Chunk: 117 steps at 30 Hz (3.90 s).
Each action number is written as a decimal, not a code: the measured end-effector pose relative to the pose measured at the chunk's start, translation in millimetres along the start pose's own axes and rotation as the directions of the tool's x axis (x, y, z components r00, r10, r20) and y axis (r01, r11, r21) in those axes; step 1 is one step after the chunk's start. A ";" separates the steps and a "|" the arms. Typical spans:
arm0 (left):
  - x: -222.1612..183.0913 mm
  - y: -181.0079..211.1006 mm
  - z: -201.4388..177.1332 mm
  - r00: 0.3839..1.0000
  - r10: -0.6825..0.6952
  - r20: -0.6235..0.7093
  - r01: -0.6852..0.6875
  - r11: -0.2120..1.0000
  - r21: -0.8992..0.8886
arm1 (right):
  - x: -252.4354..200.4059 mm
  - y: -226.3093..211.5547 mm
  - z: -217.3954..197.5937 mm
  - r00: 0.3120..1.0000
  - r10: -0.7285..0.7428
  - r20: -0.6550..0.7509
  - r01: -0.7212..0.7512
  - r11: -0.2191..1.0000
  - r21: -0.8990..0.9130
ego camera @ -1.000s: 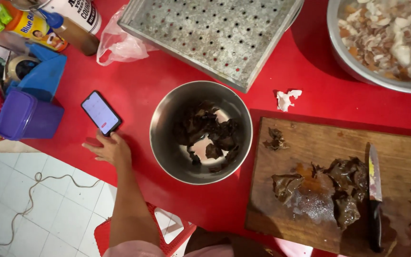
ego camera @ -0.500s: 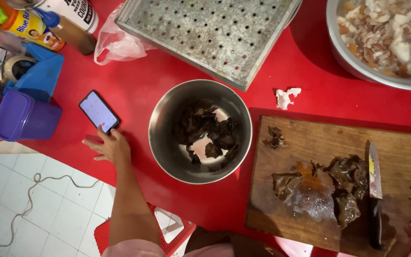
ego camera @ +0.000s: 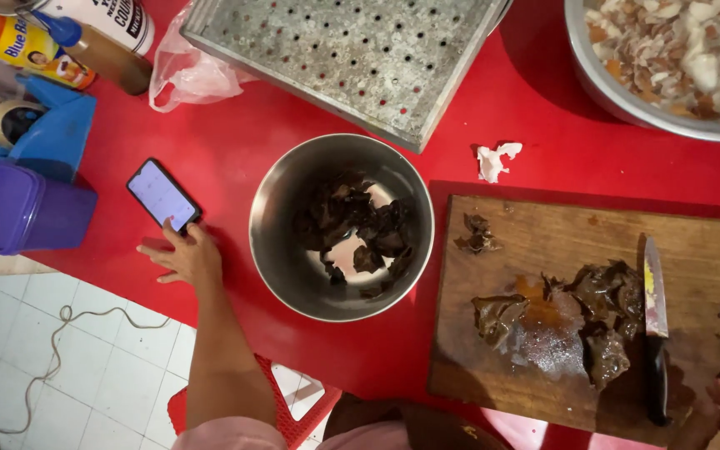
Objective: Slicing wood ear mushrooms into thin strips on a wooden cutting board
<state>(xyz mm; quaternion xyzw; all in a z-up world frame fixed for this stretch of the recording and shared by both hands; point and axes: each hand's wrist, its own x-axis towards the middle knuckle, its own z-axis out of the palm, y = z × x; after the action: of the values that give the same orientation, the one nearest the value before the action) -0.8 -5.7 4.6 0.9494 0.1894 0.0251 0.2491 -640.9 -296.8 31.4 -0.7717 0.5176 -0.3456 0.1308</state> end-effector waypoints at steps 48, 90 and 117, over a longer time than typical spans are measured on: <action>-527.2 93.2 -3.8 -0.055 0.864 0.501 -0.951 0.108 -0.289 | 30.6 16.3 -14.7 0.904 0.062 0.423 -0.004 0.990 -0.138; -489.1 203.1 34.0 -0.354 0.855 0.379 -0.720 0.009 -0.694 | 25.8 3.6 -52.1 0.925 0.154 0.347 -0.098 0.980 -0.173; -522.5 126.3 37.8 -0.471 0.872 0.133 -0.802 -0.361 -0.476 | 17.4 7.9 -62.0 0.842 0.193 0.504 -0.193 0.980 -0.054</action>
<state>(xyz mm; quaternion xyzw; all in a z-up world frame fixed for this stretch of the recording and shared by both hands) -435.9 -319.3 57.0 0.6276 -0.7467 -0.0019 0.2205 -684.1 -306.1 79.0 -0.7794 0.5401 -0.1155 0.2957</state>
